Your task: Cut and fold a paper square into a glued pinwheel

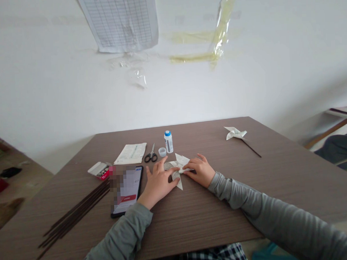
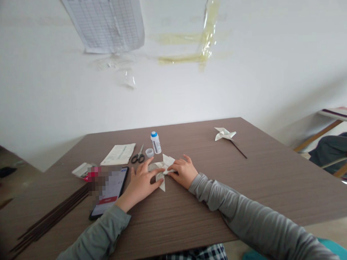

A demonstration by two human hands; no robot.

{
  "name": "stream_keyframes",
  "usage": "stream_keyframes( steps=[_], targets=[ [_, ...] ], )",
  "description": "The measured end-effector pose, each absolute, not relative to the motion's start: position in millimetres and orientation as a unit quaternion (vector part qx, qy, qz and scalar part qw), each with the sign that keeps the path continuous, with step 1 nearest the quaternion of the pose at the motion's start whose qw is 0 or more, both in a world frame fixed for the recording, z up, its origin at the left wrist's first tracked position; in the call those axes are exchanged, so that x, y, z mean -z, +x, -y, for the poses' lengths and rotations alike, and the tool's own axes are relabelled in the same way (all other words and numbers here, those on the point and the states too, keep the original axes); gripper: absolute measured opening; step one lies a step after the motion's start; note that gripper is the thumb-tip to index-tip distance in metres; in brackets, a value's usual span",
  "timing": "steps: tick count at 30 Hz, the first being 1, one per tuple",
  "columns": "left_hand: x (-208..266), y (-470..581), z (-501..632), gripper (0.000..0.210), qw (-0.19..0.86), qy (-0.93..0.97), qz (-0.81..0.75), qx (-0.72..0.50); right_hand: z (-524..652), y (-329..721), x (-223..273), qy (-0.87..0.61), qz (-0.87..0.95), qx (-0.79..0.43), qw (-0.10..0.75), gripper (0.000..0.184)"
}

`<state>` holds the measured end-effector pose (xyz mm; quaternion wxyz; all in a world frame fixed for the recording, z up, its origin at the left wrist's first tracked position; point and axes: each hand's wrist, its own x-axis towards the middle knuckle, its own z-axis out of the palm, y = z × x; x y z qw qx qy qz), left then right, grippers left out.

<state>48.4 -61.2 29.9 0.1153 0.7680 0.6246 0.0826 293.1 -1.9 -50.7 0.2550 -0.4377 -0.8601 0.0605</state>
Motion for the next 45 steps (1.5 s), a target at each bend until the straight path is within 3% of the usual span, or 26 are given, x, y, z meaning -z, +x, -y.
stream_keyframes(
  steps=[20,45],
  targets=[
    [-22.5,46.7,62.4,0.037,0.102,0.77,-0.616,-0.133,1.8,293.8,50.5,-0.441,0.857,-0.063,0.261,0.016],
    [-21.4,44.0,59.0,0.04,0.099,0.764,-0.629,-0.108,-0.6,295.1,56.2,-0.43,0.859,-0.054,0.273,0.017]
  ],
)
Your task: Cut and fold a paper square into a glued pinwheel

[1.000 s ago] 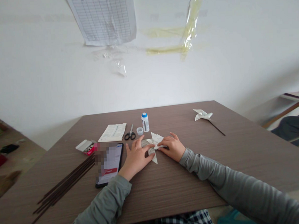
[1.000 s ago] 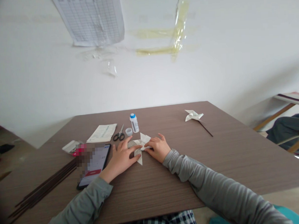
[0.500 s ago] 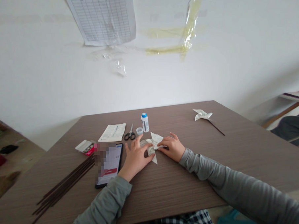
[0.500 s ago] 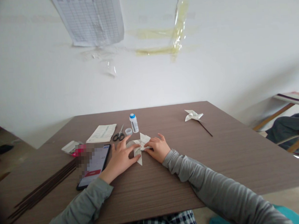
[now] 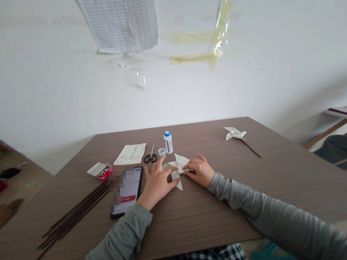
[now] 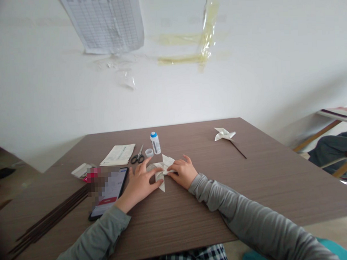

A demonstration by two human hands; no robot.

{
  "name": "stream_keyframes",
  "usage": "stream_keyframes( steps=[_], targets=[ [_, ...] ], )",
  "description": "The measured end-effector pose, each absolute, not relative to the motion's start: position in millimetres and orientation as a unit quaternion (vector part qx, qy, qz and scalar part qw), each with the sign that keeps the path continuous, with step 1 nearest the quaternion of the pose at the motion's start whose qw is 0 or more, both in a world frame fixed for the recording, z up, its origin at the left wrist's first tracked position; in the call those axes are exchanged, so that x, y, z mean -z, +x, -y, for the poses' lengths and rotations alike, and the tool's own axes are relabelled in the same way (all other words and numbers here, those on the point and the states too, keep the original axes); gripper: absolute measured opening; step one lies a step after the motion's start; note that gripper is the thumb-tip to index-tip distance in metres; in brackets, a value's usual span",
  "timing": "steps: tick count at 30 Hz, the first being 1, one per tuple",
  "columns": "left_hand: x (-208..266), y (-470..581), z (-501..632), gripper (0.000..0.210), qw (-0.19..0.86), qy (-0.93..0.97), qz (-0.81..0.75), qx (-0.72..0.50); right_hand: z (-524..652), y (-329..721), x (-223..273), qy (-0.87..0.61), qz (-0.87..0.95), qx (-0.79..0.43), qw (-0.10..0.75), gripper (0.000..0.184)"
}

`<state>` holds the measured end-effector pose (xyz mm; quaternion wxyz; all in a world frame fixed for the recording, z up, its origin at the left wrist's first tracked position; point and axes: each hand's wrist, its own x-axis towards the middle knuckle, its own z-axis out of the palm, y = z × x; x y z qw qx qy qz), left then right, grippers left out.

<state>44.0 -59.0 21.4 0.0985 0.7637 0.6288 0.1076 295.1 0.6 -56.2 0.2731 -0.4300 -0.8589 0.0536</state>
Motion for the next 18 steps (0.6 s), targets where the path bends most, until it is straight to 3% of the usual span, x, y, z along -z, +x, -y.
stream_keyframes(
  steps=[7,18],
  targets=[
    [-22.5,44.2,57.3,0.054,0.094,0.755,-0.637,-0.121,1.2,294.0,52.7,-0.439,0.856,-0.066,0.265,0.017],
    [-25.7,44.7,58.3,0.042,0.107,0.759,-0.634,-0.098,1.6,294.9,51.8,-0.43,0.859,-0.063,0.271,0.018]
  ],
)
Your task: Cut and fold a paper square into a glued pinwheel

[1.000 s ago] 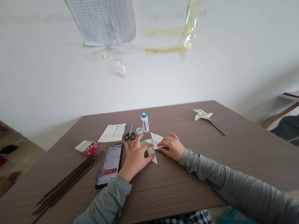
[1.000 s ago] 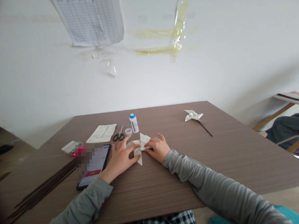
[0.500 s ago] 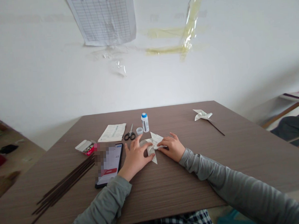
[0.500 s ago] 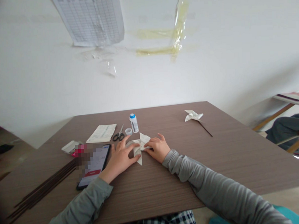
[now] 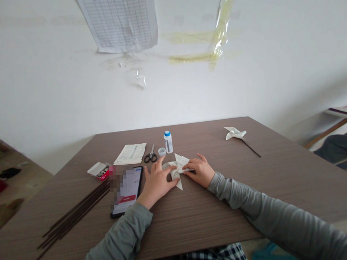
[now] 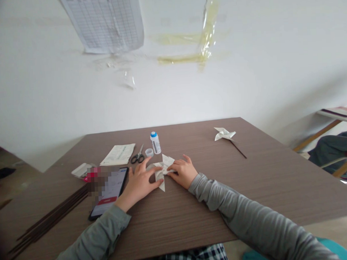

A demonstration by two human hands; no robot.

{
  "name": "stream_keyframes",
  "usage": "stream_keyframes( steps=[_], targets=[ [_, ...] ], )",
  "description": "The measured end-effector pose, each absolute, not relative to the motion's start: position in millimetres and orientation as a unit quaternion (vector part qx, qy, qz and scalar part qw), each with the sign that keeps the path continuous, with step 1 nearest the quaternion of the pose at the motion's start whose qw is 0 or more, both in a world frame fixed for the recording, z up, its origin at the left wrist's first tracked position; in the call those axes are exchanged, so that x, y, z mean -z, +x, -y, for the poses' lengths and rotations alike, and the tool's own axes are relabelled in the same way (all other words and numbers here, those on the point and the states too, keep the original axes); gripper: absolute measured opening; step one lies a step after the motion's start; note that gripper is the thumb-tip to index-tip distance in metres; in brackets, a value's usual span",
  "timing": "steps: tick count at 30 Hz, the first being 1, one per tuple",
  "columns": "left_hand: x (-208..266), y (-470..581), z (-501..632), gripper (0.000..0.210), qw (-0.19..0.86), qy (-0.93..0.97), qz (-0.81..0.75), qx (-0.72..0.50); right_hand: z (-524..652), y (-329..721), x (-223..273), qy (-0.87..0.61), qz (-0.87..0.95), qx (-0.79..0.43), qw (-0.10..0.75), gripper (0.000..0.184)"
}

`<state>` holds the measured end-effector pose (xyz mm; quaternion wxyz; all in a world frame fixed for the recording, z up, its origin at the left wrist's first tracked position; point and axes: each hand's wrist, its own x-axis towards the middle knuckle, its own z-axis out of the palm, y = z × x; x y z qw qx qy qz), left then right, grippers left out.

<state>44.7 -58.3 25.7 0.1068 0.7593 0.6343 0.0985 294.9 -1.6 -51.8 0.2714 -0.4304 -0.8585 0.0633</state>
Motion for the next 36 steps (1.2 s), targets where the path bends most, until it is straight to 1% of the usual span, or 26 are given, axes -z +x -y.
stream_keyframes(
  steps=[3,7,15,23,25,30,32,36],
  targets=[
    [-25,45,59,0.042,0.105,0.759,-0.633,-0.106,1,295,52,-0.43,0.86,-0.056,0.27,0.017],
    [-24,46,60,0.047,0.103,0.76,-0.629,-0.129,2,294,52,-0.44,0.858,-0.054,0.259,0.018],
    [-23,45,60,0.034,0.108,0.763,-0.625,-0.127,3,294,51,-0.432,0.86,-0.047,0.268,0.015],
    [-21,44,58,0.033,0.098,0.768,-0.622,-0.114,3,293,49,-0.447,0.854,-0.078,0.252,0.02],
    [-18,43,57,0.035,0.095,0.769,-0.621,-0.117,2,293,50,-0.446,0.855,-0.08,0.255,0.019],
    [-11,41,55,0.049,0.086,0.772,-0.616,-0.131,-1,295,55,-0.434,0.858,-0.062,0.267,0.017],
    [-10,41,55,0.047,0.086,0.775,-0.611,-0.135,-1,295,56,-0.433,0.859,-0.055,0.266,0.018],
    [-12,41,57,0.032,0.094,0.777,-0.608,-0.132,0,295,56,-0.44,0.858,-0.059,0.259,0.017]
  ],
)
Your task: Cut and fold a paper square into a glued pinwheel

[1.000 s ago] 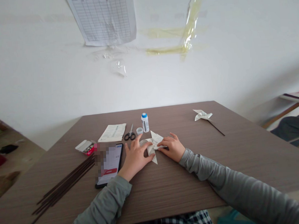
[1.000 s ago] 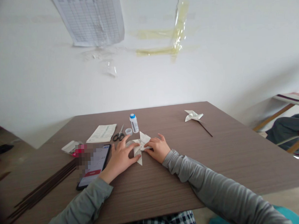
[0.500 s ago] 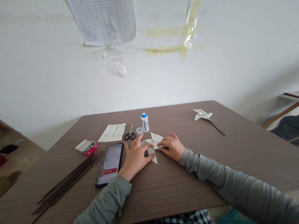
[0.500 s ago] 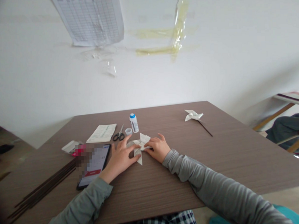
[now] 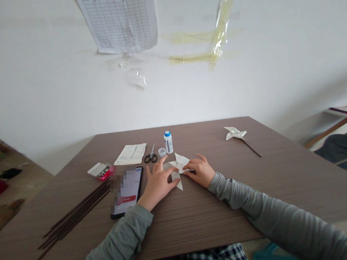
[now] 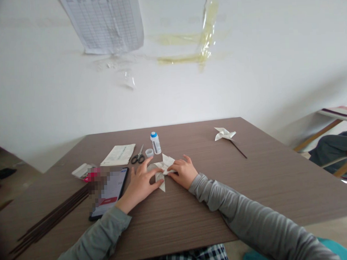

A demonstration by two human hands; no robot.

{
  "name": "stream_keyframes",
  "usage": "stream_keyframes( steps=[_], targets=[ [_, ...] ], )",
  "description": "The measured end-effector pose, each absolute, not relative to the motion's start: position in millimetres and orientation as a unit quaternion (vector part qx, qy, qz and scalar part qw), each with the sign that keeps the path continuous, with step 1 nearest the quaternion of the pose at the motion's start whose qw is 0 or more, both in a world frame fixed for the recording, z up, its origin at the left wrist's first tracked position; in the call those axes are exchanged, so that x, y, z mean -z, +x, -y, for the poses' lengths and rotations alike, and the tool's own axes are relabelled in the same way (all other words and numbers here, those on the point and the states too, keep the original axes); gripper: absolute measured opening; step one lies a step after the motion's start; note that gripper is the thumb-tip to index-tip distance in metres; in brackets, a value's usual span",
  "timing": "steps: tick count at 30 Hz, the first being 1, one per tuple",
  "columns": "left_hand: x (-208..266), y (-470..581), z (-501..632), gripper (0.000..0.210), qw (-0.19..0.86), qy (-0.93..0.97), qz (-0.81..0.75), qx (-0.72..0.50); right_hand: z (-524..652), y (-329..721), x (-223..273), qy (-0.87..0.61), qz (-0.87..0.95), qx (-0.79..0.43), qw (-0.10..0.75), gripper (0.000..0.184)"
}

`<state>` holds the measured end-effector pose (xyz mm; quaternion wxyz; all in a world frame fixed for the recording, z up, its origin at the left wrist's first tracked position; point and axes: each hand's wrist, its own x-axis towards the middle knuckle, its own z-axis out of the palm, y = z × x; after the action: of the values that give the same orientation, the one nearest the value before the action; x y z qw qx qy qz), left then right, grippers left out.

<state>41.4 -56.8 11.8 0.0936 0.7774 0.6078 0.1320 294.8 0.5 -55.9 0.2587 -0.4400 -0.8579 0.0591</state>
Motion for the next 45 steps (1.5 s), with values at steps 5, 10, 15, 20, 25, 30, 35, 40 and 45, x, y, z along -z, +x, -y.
stream_keyframes(
  steps=[5,10,15,20,25,30,35,40,45],
  targets=[
    [-12,41,56,0.028,0.101,0.775,-0.61,-0.132,-1,295,57,-0.434,0.86,-0.069,0.259,0.019],
    [-9,40,54,0.033,0.099,0.774,-0.608,-0.146,-2,296,60,-0.426,0.862,-0.061,0.267,0.02],
    [-12,41,52,0.05,0.109,0.77,-0.614,-0.134,-4,296,61,-0.429,0.861,-0.071,0.265,0.022],
    [-22,43,54,0.041,0.127,0.772,-0.613,-0.113,-4,297,62,-0.422,0.864,-0.064,0.268,0.022],
    [-29,44,56,0.041,0.129,0.772,-0.616,-0.089,-1,296,58,-0.428,0.862,-0.057,0.266,0.022],
    [-28,44,55,0.043,0.125,0.773,-0.617,-0.078,1,295,54,-0.428,0.862,-0.058,0.266,0.019],
    [-20,41,56,0.043,0.112,0.775,-0.61,-0.118,2,295,52,-0.437,0.859,-0.06,0.261,0.018],
    [-15,39,55,0.054,0.112,0.775,-0.607,-0.135,1,295,52,-0.435,0.86,-0.06,0.26,0.018],
    [-7,34,52,0.057,0.085,0.77,-0.615,-0.15,0,296,55,-0.428,0.862,-0.058,0.265,0.017]
  ],
)
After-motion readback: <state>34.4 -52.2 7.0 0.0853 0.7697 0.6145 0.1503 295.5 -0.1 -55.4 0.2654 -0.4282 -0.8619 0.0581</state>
